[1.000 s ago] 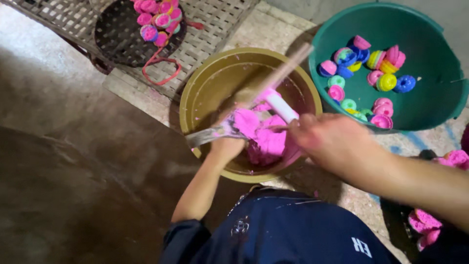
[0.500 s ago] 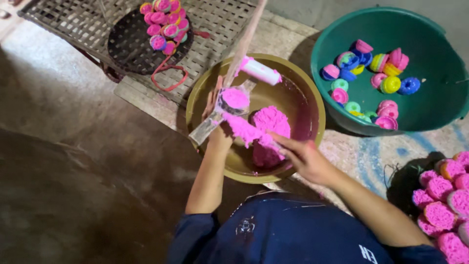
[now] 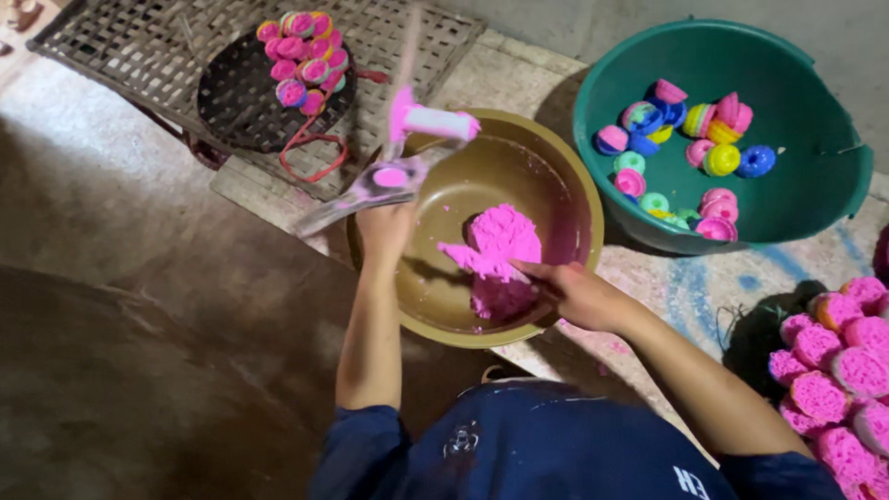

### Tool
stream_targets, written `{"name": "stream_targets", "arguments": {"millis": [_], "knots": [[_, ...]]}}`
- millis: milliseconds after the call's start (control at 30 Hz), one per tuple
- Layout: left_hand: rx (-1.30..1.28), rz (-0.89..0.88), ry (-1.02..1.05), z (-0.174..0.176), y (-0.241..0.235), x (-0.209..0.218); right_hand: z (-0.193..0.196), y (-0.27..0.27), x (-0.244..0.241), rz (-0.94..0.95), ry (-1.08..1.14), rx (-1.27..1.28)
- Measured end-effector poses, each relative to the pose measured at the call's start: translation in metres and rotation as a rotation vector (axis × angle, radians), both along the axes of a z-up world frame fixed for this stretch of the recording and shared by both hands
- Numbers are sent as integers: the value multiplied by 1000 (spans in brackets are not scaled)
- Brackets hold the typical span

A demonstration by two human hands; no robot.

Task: The person scoops pink paste into a wooden mold, presses it with a plunger, and ejects flower-shaped items onto a tray. They then arrange the molded pieces and place them into a woven basket.

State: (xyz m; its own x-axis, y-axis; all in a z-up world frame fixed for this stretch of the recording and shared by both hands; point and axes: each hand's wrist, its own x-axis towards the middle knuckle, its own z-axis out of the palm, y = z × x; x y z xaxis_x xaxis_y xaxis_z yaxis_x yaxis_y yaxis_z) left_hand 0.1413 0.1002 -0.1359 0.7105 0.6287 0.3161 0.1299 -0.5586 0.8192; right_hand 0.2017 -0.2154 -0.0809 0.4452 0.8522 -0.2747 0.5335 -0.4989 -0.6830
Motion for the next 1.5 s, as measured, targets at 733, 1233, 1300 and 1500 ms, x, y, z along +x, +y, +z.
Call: {"name": "stream_targets", "arguments": {"millis": [733,1233,1300,1500], "knots": [[-77,-1257,409,119,-379,3,121,-328,-40,-166,-428,897],[-197,-1751,76,92,-551,59,145,-486,-79,-464,-159,696],[-106,-1816,-14,114,-562,83,143,-528,-73,-520,201,732],[-846,-2101,-328,147,-561,117,84,-615,-77,-861,884,389]]}}
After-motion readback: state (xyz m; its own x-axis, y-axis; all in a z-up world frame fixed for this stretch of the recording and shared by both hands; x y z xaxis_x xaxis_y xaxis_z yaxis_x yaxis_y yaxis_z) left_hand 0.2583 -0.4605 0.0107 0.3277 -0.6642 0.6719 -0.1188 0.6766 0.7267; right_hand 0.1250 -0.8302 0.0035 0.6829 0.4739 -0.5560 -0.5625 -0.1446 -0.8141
